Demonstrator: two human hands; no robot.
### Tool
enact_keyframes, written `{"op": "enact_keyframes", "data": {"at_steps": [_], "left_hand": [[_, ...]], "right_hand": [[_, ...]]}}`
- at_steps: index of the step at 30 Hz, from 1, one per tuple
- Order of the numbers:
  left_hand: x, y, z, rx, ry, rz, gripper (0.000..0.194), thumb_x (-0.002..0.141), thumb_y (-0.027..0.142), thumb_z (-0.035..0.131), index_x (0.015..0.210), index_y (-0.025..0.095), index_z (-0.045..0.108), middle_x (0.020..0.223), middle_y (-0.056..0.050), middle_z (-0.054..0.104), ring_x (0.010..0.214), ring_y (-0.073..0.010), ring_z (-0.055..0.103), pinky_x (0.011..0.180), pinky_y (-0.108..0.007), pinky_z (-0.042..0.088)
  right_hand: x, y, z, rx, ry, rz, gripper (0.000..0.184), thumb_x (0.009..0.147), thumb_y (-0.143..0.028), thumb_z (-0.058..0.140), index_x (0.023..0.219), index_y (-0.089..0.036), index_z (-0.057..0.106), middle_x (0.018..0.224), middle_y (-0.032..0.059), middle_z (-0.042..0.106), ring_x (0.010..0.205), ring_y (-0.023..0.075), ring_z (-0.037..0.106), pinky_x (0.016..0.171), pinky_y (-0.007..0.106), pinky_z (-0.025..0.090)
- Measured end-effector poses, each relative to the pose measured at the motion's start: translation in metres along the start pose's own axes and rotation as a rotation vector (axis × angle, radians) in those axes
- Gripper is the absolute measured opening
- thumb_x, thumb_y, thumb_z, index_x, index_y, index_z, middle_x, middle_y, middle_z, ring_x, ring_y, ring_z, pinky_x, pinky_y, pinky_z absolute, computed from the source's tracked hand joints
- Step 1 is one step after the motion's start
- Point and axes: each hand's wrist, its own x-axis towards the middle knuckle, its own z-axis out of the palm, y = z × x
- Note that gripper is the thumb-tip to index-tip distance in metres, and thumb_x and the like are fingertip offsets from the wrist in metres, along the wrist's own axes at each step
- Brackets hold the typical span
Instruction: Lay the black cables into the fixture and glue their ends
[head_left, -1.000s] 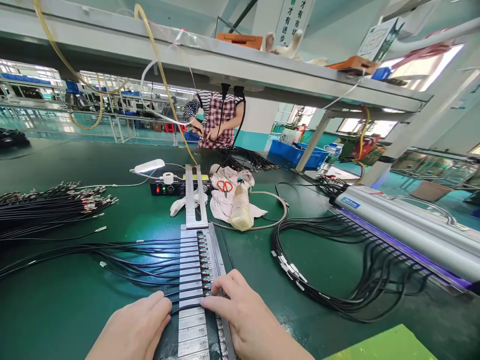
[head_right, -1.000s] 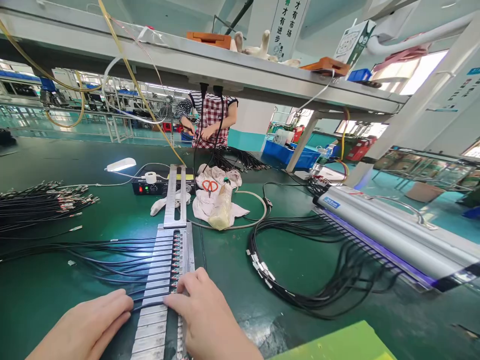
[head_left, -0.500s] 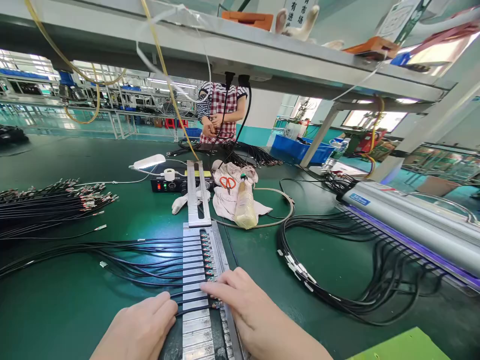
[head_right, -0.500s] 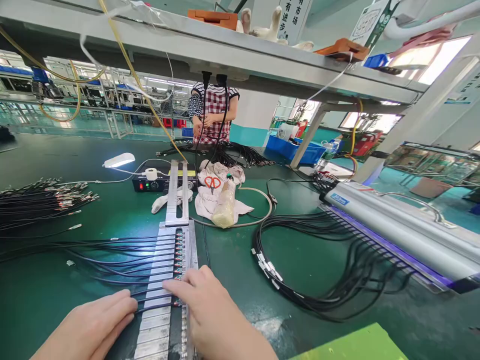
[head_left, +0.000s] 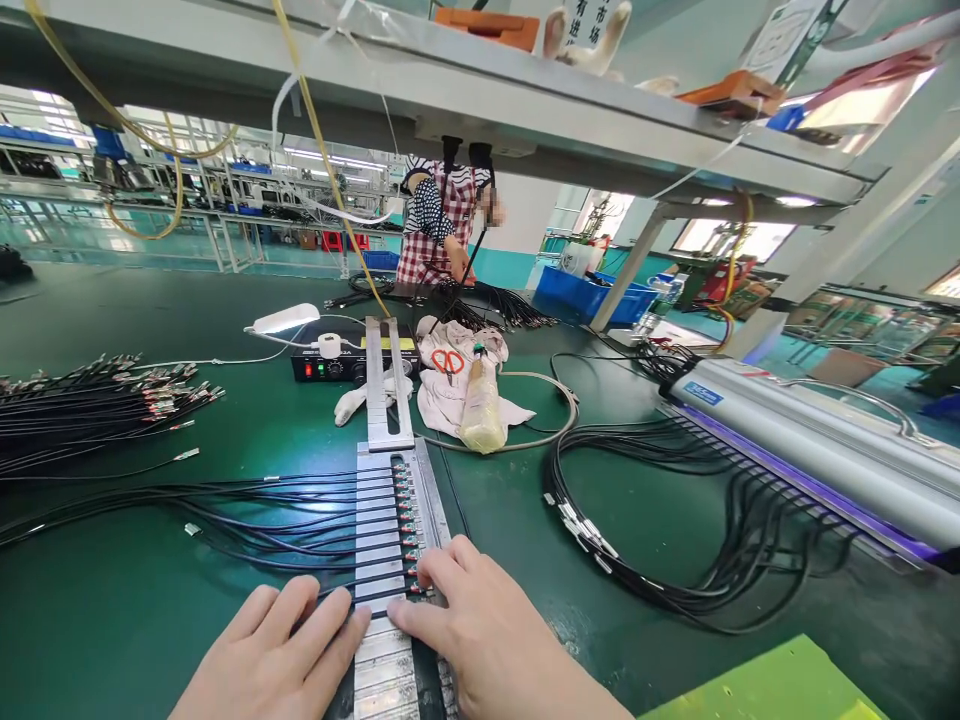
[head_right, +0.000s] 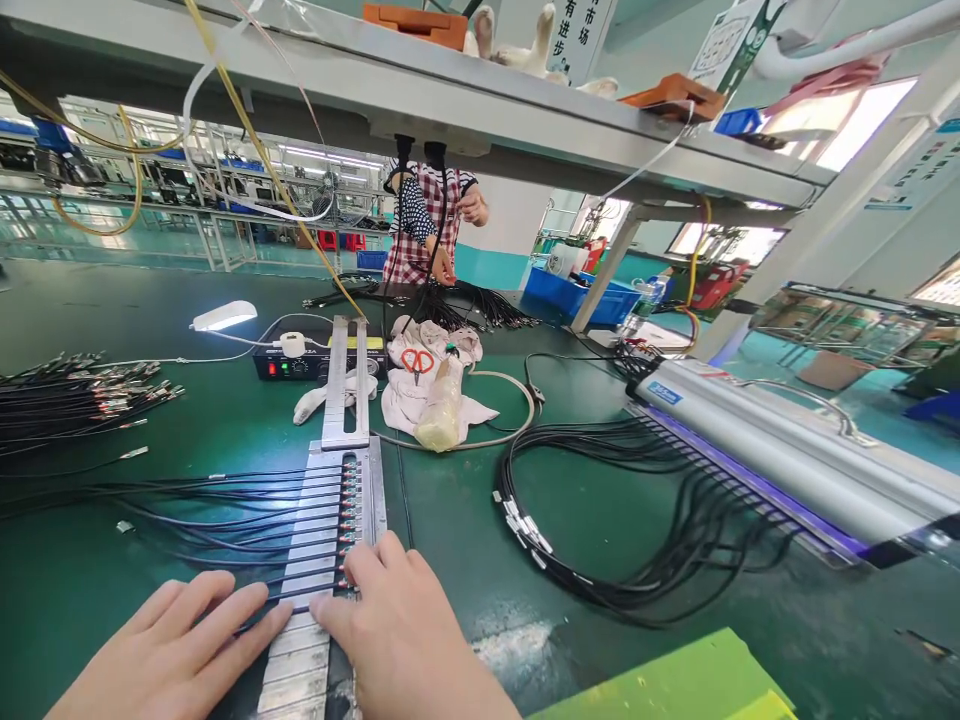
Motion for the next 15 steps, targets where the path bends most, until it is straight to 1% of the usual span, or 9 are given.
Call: {"op": "enact_keyframes", "data": {"at_steps": [1, 3, 6, 8, 10, 13, 15], "left_hand": [[-0.002, 0.002, 0.000, 0.006, -0.029, -0.005, 0.033, 0.092, 0.047, 0.045, 0.098, 0.023, 0.067, 0.089, 0.002, 0.070, 0.084, -0.0210, 0.050, 0.072, -0.034, 0.033], [-0.005, 0.005, 0.000, -0.005, -0.142, -0.052, 0.024, 0.090, 0.030, 0.047, 0.103, 0.024, 0.066, 0.096, 0.002, 0.070, 0.090, -0.0215, 0.049, 0.077, -0.035, 0.031], [-0.004, 0.011, -0.002, -0.063, -0.340, -0.168, 0.031, 0.079, 0.018, 0.053, 0.108, 0.023, 0.064, 0.106, -0.001, 0.068, 0.095, -0.0223, 0.051, 0.079, -0.036, 0.035], [-0.003, 0.017, -0.009, -0.084, -0.397, -0.217, 0.030, 0.077, 0.017, 0.053, 0.104, 0.024, 0.065, 0.107, -0.003, 0.067, 0.094, -0.0227, 0.053, 0.077, -0.035, 0.038], [-0.005, 0.025, -0.017, -0.157, -0.421, -0.237, 0.020, 0.081, 0.020, 0.053, 0.097, 0.026, 0.064, 0.105, -0.001, 0.065, 0.090, -0.0205, 0.054, 0.075, -0.032, 0.042], [-0.013, 0.038, -0.027, -0.403, -0.483, -0.254, 0.008, 0.086, 0.026, 0.056, 0.092, 0.029, 0.060, 0.098, 0.003, 0.064, 0.081, -0.0141, 0.057, 0.072, -0.023, 0.046], [-0.017, 0.044, -0.030, -0.523, -0.509, -0.300, 0.006, 0.086, 0.027, 0.058, 0.092, 0.029, 0.058, 0.097, 0.004, 0.064, 0.080, -0.0127, 0.059, 0.071, -0.020, 0.046]], "right_hand": [[0.000, -0.001, 0.000, 0.010, 0.011, 0.004, 0.032, 0.083, -0.016, 0.055, 0.110, -0.025, 0.069, 0.101, 0.0121, 0.060, 0.088, 0.0267, 0.048, 0.067, 0.037, 0.043], [0.001, -0.002, 0.001, 0.055, 0.046, 0.015, 0.034, 0.083, -0.009, 0.052, 0.108, -0.023, 0.071, 0.101, 0.0127, 0.060, 0.090, 0.0273, 0.048, 0.070, 0.038, 0.044], [-0.001, 0.003, 0.008, 0.177, 0.126, 0.030, 0.040, 0.081, 0.000, 0.050, 0.101, -0.025, 0.074, 0.100, 0.0099, 0.061, 0.092, 0.0248, 0.051, 0.075, 0.037, 0.047], [-0.003, 0.010, 0.013, 0.277, 0.192, 0.036, 0.045, 0.081, 0.004, 0.047, 0.103, -0.024, 0.074, 0.101, 0.0077, 0.063, 0.095, 0.0209, 0.053, 0.082, 0.033, 0.048], [-0.005, 0.016, 0.015, 0.363, 0.261, 0.046, 0.045, 0.084, 0.006, 0.043, 0.109, -0.020, 0.070, 0.101, 0.0068, 0.065, 0.096, 0.0177, 0.055, 0.086, 0.030, 0.048], [-0.008, 0.020, 0.013, 0.445, 0.348, 0.075, 0.040, 0.087, 0.004, 0.042, 0.111, -0.015, 0.068, 0.095, 0.0069, 0.067, 0.092, 0.0169, 0.058, 0.084, 0.029, 0.048], [-0.008, 0.019, 0.012, 0.480, 0.378, 0.082, 0.037, 0.086, 0.003, 0.045, 0.107, -0.013, 0.070, 0.091, 0.0072, 0.068, 0.089, 0.0174, 0.060, 0.081, 0.029, 0.048]]}}
